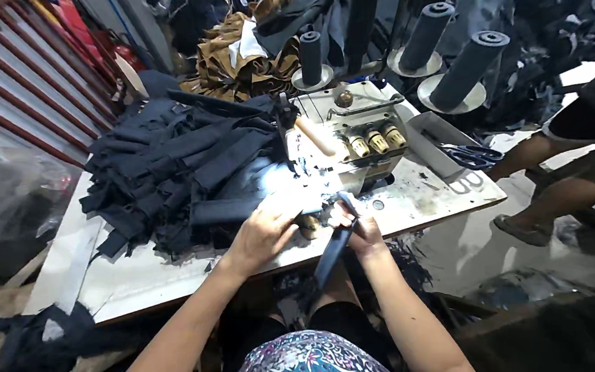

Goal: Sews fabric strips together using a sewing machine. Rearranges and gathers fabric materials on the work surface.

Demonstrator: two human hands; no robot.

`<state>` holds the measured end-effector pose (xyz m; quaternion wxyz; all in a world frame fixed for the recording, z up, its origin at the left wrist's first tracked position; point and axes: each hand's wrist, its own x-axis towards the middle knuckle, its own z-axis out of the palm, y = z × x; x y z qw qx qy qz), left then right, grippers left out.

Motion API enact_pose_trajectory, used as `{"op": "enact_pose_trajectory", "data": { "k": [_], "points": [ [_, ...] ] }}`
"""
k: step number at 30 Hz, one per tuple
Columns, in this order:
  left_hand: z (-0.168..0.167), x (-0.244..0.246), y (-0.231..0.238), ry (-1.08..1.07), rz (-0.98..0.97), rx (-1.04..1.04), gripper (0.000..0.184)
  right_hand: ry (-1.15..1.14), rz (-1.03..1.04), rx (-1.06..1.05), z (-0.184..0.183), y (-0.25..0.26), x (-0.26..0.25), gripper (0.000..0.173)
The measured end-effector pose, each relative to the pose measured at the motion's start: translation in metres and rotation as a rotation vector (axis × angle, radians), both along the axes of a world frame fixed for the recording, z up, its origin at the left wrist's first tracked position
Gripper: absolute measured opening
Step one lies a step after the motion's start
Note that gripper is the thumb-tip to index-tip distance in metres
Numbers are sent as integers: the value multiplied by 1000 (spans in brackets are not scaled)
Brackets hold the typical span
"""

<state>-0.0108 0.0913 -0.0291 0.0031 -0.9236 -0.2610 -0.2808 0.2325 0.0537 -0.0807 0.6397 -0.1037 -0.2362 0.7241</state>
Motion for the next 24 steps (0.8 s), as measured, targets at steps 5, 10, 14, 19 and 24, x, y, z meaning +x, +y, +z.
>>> {"op": "enact_pose_trajectory", "data": {
  "k": [5, 10, 14, 19, 24],
  "points": [
    [11, 4, 0, 78, 104, -28, 43, -52, -46, -16, 5, 8, 0, 22],
    [22, 13, 5, 86, 131, -104, 41, -43, -124, -98, 3, 19, -9, 29],
    [28, 14, 26, 108, 95, -115, 43, -120, -155, -127, 8, 20, -10, 27],
    [38, 14, 25, 93, 134, -218, 55, -511, -194, -77, 23, -5, -22, 19],
    [65, 23, -47, -272, 65, -344, 26, -497, 121, 360, 42, -52, -35, 15]
  ]
}}
